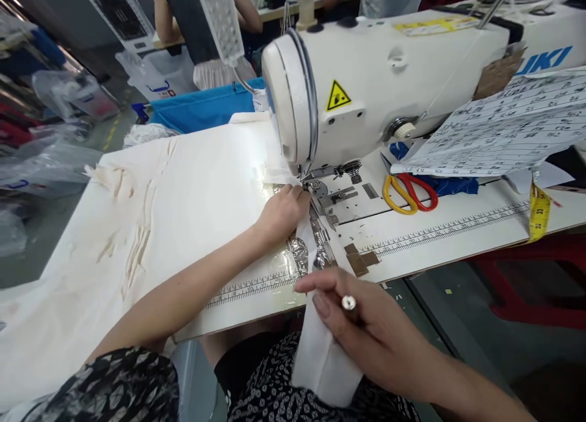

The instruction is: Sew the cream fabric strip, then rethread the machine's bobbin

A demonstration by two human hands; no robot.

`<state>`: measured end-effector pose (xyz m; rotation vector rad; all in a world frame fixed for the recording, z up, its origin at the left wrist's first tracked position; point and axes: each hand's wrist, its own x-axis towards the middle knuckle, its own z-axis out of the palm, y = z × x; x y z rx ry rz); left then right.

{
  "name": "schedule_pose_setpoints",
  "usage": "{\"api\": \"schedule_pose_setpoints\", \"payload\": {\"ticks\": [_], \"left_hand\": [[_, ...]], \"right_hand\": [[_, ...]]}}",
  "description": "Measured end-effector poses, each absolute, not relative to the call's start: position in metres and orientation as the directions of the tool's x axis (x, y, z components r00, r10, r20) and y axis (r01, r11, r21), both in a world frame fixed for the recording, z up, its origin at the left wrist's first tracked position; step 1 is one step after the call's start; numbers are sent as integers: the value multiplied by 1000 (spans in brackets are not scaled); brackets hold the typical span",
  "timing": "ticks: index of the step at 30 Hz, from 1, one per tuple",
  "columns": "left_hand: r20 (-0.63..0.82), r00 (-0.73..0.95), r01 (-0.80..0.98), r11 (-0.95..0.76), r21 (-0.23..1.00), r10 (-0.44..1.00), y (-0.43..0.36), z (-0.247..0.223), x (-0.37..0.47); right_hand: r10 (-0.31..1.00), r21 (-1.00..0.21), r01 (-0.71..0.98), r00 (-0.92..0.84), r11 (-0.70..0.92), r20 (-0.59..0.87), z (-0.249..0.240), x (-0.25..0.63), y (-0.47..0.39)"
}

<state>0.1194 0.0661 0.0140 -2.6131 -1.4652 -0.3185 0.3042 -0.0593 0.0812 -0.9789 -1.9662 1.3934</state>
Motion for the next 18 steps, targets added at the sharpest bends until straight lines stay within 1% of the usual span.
{"api": "schedule_pose_setpoints", "payload": {"ticks": [2,4,5,7,9,11,13,15,18], "left_hand": [[304,425,858,-487,167,853,71,7,113],[352,356,815,-472,336,866,74,1,107],[372,337,784,-477,398,865,75,-1,104],[404,322,724,-497,478,856,75,-2,99],[421,326,682,-520,515,846,75,-2,97],[421,334,665,-528,528,843,75,-1,95],[425,335,657,-532,534,841,76,0,94],[435,340,645,-543,538,834,77,-1,93],[446,349,625,-560,545,824,78,-1,91]], "right_hand": [[758,-868,384,-652,315,-13,74,308,-61],[757,-784,494,-651,377,-47,64,315,-64],[766,-763,527,-639,374,-65,59,318,-66],[787,-772,541,-610,334,-88,51,323,-69],[807,-805,497,-589,323,-40,48,326,-71],[811,-810,442,-580,386,69,48,326,-72],[785,-765,410,-587,497,196,49,327,-71],[747,-691,405,-594,599,299,46,327,-68],[731,-604,443,-559,662,391,38,327,-62]]}}
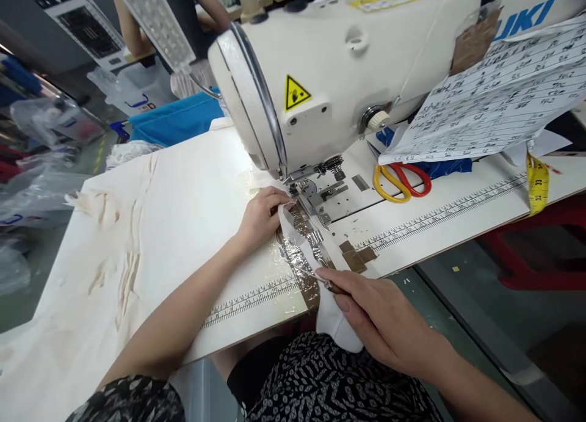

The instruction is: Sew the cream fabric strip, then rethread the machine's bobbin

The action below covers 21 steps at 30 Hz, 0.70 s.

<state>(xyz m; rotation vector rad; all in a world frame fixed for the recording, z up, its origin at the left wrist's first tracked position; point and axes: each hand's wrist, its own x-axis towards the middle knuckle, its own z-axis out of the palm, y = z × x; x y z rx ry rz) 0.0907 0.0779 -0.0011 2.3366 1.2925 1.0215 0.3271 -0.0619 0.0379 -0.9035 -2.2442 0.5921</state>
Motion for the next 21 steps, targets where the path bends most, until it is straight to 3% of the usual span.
{"api": "schedule_pose_setpoints", "payload": {"ticks": [6,11,21], "left_hand": [[451,360,598,-573,561,817,79,1,90],[492,378,594,-614,521,784,79,0,89],[550,380,604,-650,461,744,78,-2,92]], "right_hand": [[832,-630,544,-386,555,400,24,323,-50],[870,-477,763,-225,437,438,12,314,-32],[835,-281,857,-261,431,484,2,290,-1]]}}
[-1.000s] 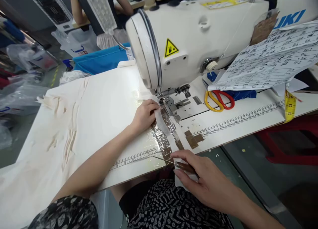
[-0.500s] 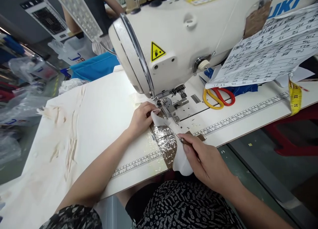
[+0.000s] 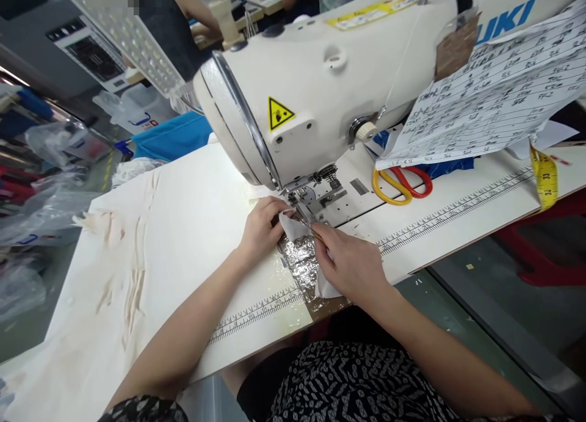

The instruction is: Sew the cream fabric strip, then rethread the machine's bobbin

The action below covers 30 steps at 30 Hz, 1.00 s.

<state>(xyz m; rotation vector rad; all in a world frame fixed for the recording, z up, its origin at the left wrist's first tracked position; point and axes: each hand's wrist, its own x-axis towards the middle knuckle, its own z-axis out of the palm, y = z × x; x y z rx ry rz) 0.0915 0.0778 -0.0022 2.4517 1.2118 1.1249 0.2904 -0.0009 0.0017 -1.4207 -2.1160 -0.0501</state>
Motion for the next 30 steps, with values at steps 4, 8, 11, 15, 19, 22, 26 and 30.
{"api": "schedule_pose_setpoints", "payload": {"ticks": [4,8,11,15,19,22,26,30], "left_hand": [[547,385,612,-649,451,743,77,-2,92],[530,391,629,-639,443,752,76,1,94],[509,402,652,-628,424,761,75,1,95],[480,395,683,-600,417,783,77,0,93],[487,369,657,-593,466,792,77,1,93],[506,369,649,-606,460,780,77,1,93],[561,391,660,-647,381,729,78,-1,93],[618,479,678,-710,191,623,77,0,93]], "right_hand": [[844,-278,862,-264,424,467,3,290,-1],[859,-269,868,-281,418,429,5,290,-2],[861,-253,873,-289,416,418,5,290,-2],[853,-238,876,-290,420,434,5,290,-2],[843,-260,863,-286,433,455,5,291,-2],[857,-272,863,-289,426,426,6,291,-3],[863,-259,874,-282,412,420,6,290,-3],[866,-241,883,-281,402,413,4,288,-2]]}}
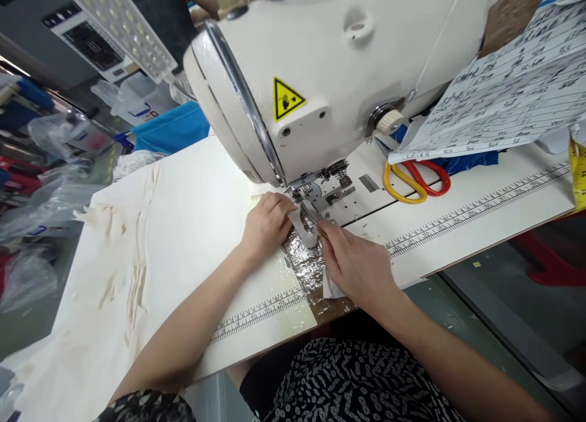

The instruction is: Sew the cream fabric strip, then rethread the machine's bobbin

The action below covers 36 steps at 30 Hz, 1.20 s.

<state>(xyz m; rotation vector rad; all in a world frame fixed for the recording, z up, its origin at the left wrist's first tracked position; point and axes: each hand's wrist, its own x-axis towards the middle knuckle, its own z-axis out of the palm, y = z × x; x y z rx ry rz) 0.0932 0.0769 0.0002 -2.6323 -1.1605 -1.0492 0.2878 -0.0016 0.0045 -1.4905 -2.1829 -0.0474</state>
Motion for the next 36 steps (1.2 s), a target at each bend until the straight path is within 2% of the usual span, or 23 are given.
{"api": "schedule_pose_setpoints", "payload": {"ticks": [3,6,8,10,12,14,18,22,26,32,36], "left_hand": [[582,561,685,-725,73,589,73,3,95],[538,586,668,-737,103,606,69,7,96],[503,590,650,-741,167,631,66,9,95],[458,607,642,-740,198,649,63,11,94],[416,625,655,-734,181,660,60,14,95],[376,632,684,-716,141,678,55,15,98],[316,588,758,-644,104,744,45,13,110],[304,517,815,-568,110,800,33,10,120],[259,562,800,-596,68,785,25,10,120],[268,600,783,-622,-7,753,23,4,119],[284,573,791,-609,52,769,24,3,117]], "right_hand": [[862,-204,894,-290,398,415,5,288,-2],[881,-239,894,-270,379,389,13,293,-11],[905,-362,856,-243,369,349,20,301,-23],[932,-547,760,-230,352,280,27,312,-40],[950,-710,634,-252,307,186,29,324,-61],[940,-789,541,-313,293,135,26,336,-82],[903,-812,476,-407,338,137,13,352,-109],[939,-805,545,-340,235,44,4,358,-117],[950,-824,533,-311,190,17,0,360,-121],[961,-873,480,-271,92,-47,-3,363,-123],[959,-899,438,-255,-2,-126,-5,362,-123]]}}
